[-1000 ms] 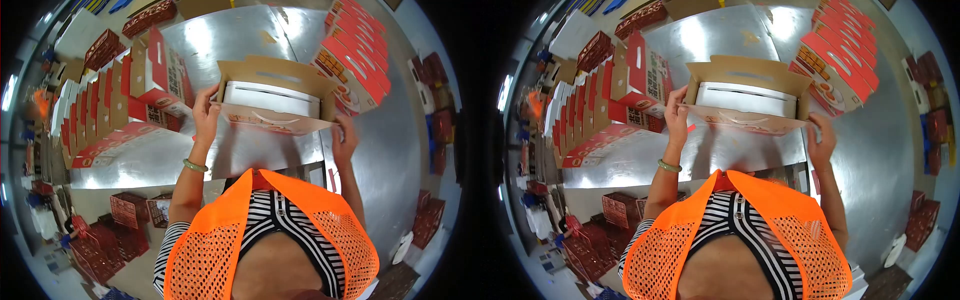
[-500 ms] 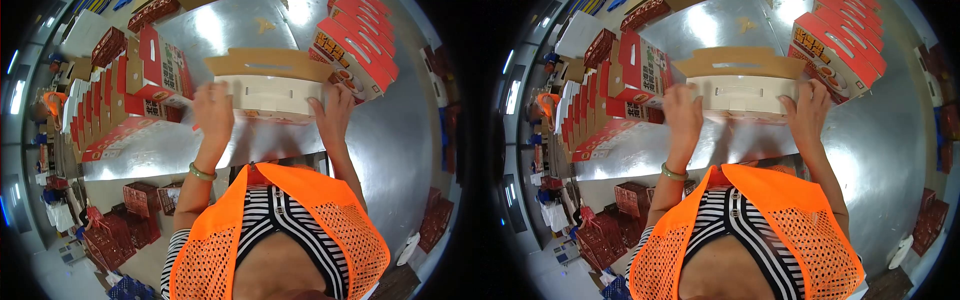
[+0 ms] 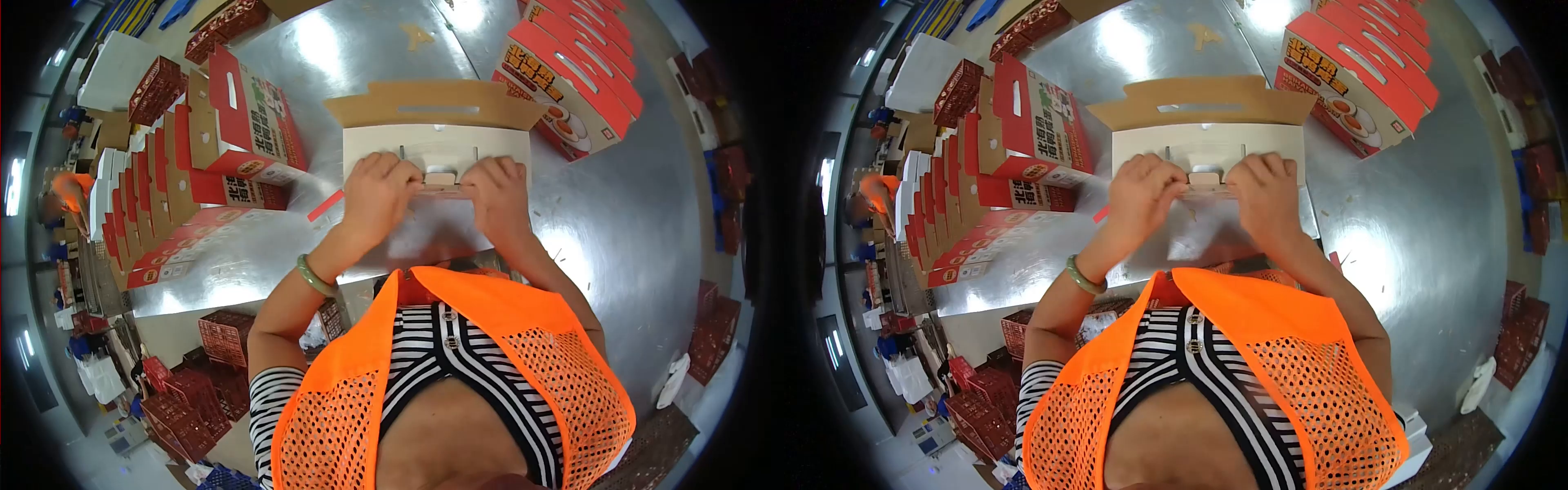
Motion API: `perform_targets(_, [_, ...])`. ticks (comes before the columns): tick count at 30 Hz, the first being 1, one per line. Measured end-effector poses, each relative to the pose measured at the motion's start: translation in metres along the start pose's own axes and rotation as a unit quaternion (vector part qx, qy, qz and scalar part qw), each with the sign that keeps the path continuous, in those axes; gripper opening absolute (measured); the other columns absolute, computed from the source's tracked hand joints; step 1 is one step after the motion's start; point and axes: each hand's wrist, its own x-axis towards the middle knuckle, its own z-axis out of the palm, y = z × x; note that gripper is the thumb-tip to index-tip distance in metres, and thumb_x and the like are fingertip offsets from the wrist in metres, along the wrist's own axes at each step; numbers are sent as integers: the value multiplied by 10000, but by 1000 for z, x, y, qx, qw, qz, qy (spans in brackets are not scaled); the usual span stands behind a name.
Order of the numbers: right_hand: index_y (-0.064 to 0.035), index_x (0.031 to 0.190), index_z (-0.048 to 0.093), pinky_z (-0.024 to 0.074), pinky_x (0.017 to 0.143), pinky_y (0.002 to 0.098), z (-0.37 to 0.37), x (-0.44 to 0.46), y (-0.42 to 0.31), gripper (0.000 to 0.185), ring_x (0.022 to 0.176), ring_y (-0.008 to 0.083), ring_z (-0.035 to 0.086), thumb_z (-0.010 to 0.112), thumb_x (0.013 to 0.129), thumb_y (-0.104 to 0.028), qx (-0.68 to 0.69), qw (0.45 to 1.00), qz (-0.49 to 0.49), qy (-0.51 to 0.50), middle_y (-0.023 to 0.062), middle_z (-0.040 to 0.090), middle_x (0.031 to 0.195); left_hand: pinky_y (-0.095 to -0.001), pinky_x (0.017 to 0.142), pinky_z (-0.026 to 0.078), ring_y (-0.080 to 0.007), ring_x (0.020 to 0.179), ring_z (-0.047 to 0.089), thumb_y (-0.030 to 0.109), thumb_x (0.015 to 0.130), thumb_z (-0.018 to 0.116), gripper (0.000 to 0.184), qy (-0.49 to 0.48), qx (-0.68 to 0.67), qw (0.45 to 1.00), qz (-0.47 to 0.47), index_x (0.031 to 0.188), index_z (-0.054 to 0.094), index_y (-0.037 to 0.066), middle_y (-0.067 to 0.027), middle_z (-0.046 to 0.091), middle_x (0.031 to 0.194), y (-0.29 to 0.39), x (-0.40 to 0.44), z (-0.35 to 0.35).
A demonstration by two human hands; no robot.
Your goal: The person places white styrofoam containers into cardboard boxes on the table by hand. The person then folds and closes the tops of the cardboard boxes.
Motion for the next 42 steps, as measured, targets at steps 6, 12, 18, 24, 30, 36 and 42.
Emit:
perform_targets(6, [-122,792,701,382,982,430,-52,5,29,166,864,262,601,699,867,-270,445,852,26,-275,36,671,747,-403,966,503,-290,1021,621,364,895,762,342,-214,-411,868,180,1071,771,71,-85,667,1003,-54,1,-28])
perform_targets(12, [-137,914,732,439,979,490,-73,11,21,198,817,258,654,783,795,-287,30,982,16,-186,55,669,785,-414,768,579,-332,1030,656,418,890,740,675,-49,-179,982,15,1466,521,145,-122,583,1183,-14,27,-17])
perform_targets(18, [-97,950,666,546,659,407,-35,151,20,185,800,308,689,754,796,-149,-98,966,-177,159,90,681,924,-416,588,577,-291,767,689,353,899,741,764,29,7,999,-20,1556,394,176,-103,584,1108,-5,41,28])
perform_targets(24, [-63,1040,640,554,648,462,-30,164,8,271,853,344,729,736,832,-206,-26,981,-41,-189,135,724,986,-407,558,570,-292,731,687,356,910,732,771,63,-1,997,-40,1571,379,174,-119,590,1108,-1,39,26])
perform_targets(30, [-96,1062,692,557,656,460,-32,187,15,227,805,346,725,689,880,-231,-47,967,-45,-247,138,730,938,-400,572,570,-309,749,679,358,920,727,787,40,3,996,-80,1586,352,169,-144,601,1127,1,43,23])
perform_targets(36, [-86,1143,729,543,776,495,-89,195,47,321,914,343,703,640,926,-306,-220,879,-207,-368,148,728,913,-389,545,559,-245,701,657,288,886,758,829,75,-3,992,-98,1607,349,301,-85,559,1039,2,38,30])
perform_targets(42, [-19,989,737,523,768,356,-82,161,63,370,787,244,663,601,1007,-363,296,862,176,-371,105,702,810,-338,592,553,-211,789,672,291,867,768,619,48,25,998,-27,1452,571,257,-53,610,1077,5,33,22])
